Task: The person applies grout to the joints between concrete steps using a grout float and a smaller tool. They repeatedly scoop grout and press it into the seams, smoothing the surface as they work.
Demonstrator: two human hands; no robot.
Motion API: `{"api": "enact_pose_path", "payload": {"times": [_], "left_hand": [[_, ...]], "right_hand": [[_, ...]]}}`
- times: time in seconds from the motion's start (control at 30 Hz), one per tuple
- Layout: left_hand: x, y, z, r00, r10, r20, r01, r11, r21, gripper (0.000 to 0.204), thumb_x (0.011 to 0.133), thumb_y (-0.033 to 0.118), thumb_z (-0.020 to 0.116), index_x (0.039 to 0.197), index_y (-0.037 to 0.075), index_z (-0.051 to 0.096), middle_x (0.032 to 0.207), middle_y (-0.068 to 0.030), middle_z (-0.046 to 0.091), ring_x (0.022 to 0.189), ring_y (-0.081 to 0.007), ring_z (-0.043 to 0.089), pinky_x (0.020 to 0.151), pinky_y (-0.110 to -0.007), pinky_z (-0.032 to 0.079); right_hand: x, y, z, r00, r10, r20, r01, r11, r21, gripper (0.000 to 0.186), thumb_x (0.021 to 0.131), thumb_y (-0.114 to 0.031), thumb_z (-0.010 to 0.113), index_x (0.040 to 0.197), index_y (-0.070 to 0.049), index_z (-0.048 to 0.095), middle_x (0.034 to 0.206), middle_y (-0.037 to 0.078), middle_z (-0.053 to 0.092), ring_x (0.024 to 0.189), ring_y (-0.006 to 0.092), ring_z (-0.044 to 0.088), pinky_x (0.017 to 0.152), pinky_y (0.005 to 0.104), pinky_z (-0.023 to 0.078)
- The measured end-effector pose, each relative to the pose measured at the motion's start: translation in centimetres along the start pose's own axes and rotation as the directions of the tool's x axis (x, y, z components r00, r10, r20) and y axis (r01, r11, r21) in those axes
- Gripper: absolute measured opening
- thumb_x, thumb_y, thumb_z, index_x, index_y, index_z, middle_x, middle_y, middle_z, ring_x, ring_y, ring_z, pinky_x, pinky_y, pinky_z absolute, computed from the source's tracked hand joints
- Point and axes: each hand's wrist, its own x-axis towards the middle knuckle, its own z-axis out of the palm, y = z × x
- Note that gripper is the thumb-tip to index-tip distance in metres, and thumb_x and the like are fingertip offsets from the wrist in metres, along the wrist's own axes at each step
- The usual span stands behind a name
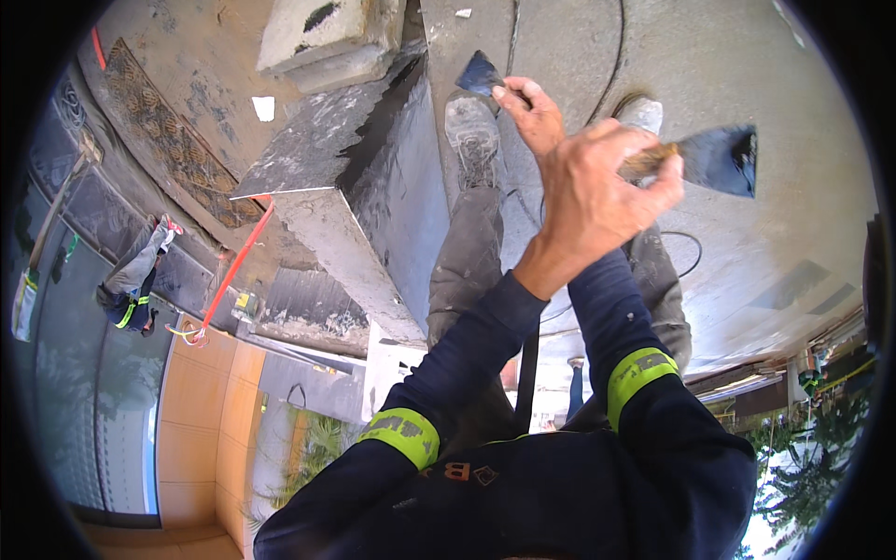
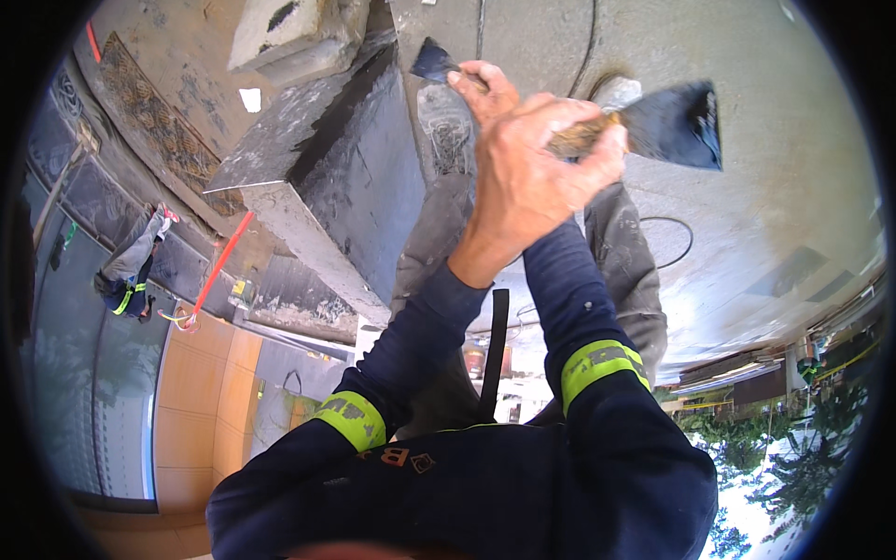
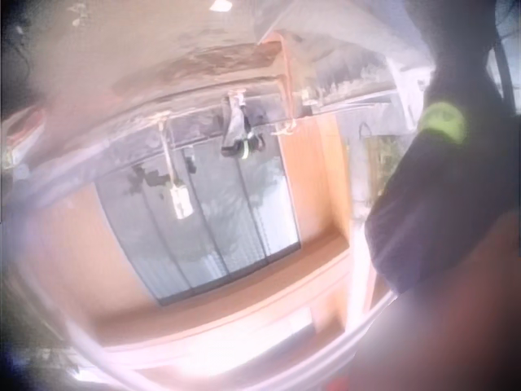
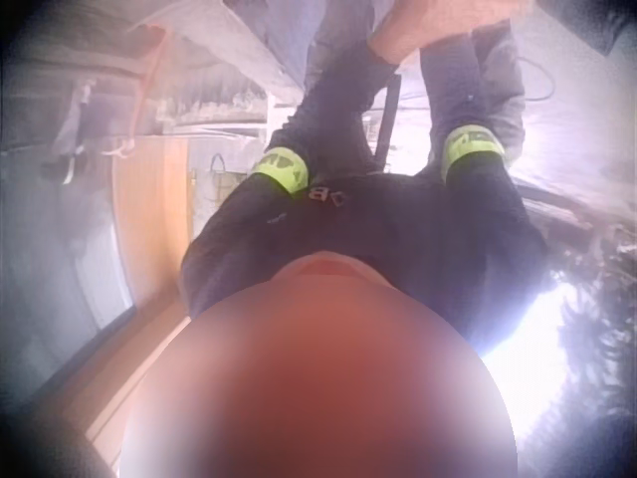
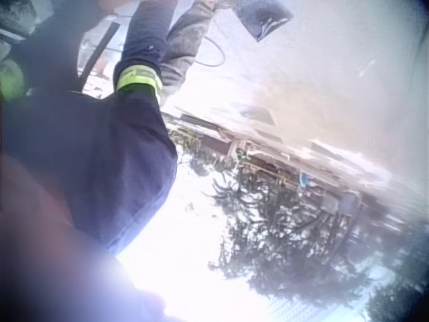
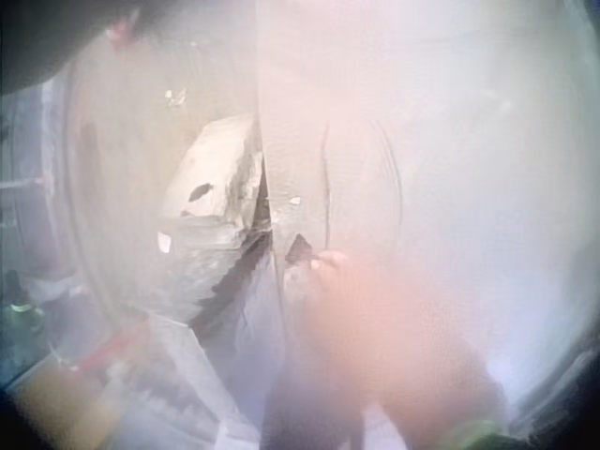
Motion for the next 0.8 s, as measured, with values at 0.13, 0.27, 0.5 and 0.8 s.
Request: {"api": "enact_pose_path", "payload": {"times": [0.13,0.27,0.5,0.8], "left_hand": [[-1.1,-1.7,0.5,0.995,-0.097,0.023,0.097,0.995,0.017,0.027,0.074,0.026,0.087,0.087,0.003,0.082,0.080,-0.0151,0.073,0.073,-0.0362,0.072,0.068,-0.046,0.055],[-1.0,-2.0,0.6,0.991,-0.128,0.037,0.127,0.991,0.032,0.024,0.073,0.024,0.086,0.081,0.003,0.079,0.075,-0.0129,0.068,0.072,-0.0340,0.069,0.069,-0.047,0.052],[-0.5,-1.9,-0.1,0.990,-0.118,0.071,0.119,0.993,-0.010,0.024,0.071,0.023,0.087,0.077,0.003,0.077,0.072,-0.0118,0.065,0.072,-0.0316,0.068,0.068,-0.046,0.050],[-0.3,-2.2,-0.7,0.993,-0.105,0.048,0.107,0.994,-0.023,0.024,0.070,0.023,0.087,0.078,0.003,0.077,0.070,-0.0108,0.064,0.071,-0.0309,0.067,0.067,-0.046,0.049]], "right_hand": [[1.3,3.5,4.6,0.991,0.130,0.030,-0.131,0.991,0.040,0.039,0.103,-0.036,0.077,0.127,-0.006,0.072,0.109,0.001,0.071,0.104,0.0110,0.062,0.093,0.0271,0.048],[2.3,4.9,5.9,0.989,0.070,0.130,-0.068,0.998,-0.018,0.032,0.101,-0.033,0.078,0.117,-0.006,0.074,0.104,0.001,0.074,0.101,0.0110,0.064,0.094,0.0275,0.048],[3.5,4.4,7.1,0.984,0.014,0.180,-0.005,0.999,-0.050,0.030,0.098,-0.035,0.080,0.107,-0.008,0.075,0.100,0.001,0.074,0.101,0.0114,0.066,0.095,0.0289,0.049],[4.4,4.9,7.5,0.976,0.021,0.218,-0.010,0.999,-0.049,0.029,0.097,-0.034,0.080,0.108,-0.007,0.075,0.100,-0.001,0.075,0.098,0.0106,0.067,0.091,0.0286,0.050]]}}
